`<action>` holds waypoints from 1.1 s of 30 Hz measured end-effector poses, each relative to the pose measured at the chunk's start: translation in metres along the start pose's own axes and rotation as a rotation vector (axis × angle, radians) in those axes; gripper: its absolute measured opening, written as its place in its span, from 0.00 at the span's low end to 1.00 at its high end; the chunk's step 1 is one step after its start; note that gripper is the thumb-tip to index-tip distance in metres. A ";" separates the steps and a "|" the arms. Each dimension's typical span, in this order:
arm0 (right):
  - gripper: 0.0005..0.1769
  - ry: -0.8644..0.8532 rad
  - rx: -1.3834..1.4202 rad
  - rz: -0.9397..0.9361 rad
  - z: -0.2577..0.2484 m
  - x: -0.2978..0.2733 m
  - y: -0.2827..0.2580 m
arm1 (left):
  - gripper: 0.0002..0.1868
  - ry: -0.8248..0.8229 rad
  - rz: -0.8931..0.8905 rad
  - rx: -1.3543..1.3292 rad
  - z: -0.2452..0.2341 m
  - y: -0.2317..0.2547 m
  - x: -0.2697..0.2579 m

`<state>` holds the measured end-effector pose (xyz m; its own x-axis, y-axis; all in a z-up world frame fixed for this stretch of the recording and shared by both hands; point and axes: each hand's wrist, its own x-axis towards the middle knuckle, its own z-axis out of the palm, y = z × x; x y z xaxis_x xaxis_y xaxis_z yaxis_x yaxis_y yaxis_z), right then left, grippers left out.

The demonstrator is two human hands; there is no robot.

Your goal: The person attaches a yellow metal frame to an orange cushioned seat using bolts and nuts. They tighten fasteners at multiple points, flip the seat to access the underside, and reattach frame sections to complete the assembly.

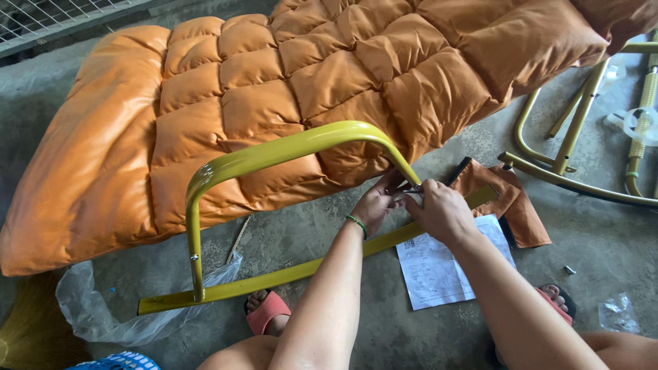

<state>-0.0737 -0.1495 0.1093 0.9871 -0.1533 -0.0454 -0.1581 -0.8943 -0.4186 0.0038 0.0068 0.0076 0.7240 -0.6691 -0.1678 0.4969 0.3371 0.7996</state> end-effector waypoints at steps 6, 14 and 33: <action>0.23 -0.208 1.005 0.463 0.028 0.011 0.025 | 0.42 0.079 0.049 -0.037 0.008 -0.002 0.000; 0.31 -0.078 0.789 0.575 0.027 0.002 0.025 | 0.24 0.306 0.029 -0.330 0.013 -0.004 0.008; 0.21 -0.186 1.720 0.684 0.048 -0.008 0.001 | 0.24 0.834 0.050 -0.905 -0.016 -0.002 0.055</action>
